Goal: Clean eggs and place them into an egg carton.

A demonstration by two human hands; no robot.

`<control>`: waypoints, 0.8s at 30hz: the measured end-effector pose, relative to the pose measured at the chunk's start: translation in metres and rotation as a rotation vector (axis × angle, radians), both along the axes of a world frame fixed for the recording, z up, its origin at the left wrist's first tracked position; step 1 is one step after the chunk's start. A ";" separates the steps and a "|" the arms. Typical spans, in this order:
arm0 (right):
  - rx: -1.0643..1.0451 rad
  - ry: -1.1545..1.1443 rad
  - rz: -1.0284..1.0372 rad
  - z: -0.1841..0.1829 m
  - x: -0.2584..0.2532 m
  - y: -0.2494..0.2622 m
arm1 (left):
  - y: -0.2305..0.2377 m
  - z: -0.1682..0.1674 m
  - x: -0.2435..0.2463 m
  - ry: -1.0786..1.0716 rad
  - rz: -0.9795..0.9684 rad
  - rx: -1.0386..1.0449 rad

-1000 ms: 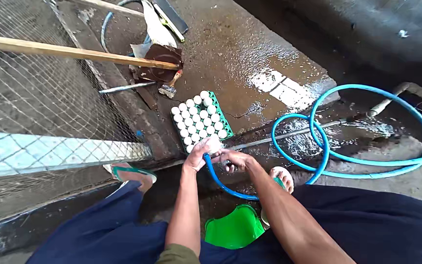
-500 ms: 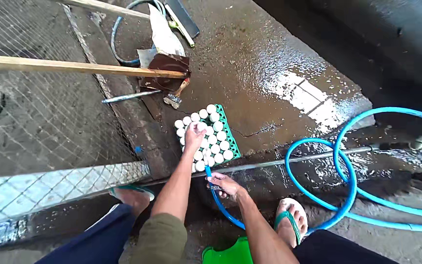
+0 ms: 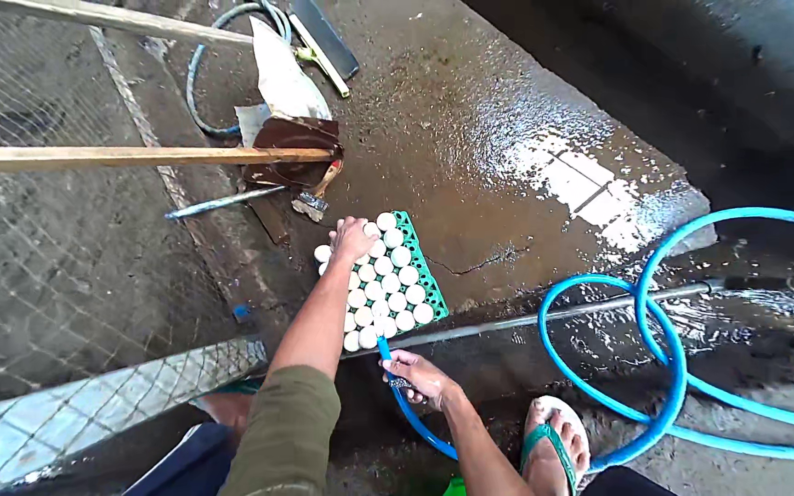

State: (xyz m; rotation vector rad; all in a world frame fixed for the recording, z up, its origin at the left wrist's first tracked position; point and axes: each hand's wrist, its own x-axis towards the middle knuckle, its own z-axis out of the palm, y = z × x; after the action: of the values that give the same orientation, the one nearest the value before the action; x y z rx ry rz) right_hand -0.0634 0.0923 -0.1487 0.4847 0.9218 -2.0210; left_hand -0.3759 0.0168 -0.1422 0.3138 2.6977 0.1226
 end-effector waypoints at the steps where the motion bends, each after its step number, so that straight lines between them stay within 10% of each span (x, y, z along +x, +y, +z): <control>1: -0.001 -0.003 -0.004 0.001 0.000 0.001 | 0.005 0.001 -0.009 -0.057 -0.024 -0.048; 16: 0.023 -0.002 -0.014 0.000 0.002 0.004 | 0.006 0.024 -0.031 -0.085 -0.097 -0.101; 24: 0.050 0.015 0.016 0.005 -0.005 -0.002 | -0.059 0.052 0.106 -0.203 0.580 1.003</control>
State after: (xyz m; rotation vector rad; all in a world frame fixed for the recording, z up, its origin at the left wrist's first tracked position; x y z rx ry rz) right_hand -0.0683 0.0902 -0.1437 0.4884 0.9842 -1.9936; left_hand -0.2701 -0.0425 -0.0904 -0.2133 2.2259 1.5750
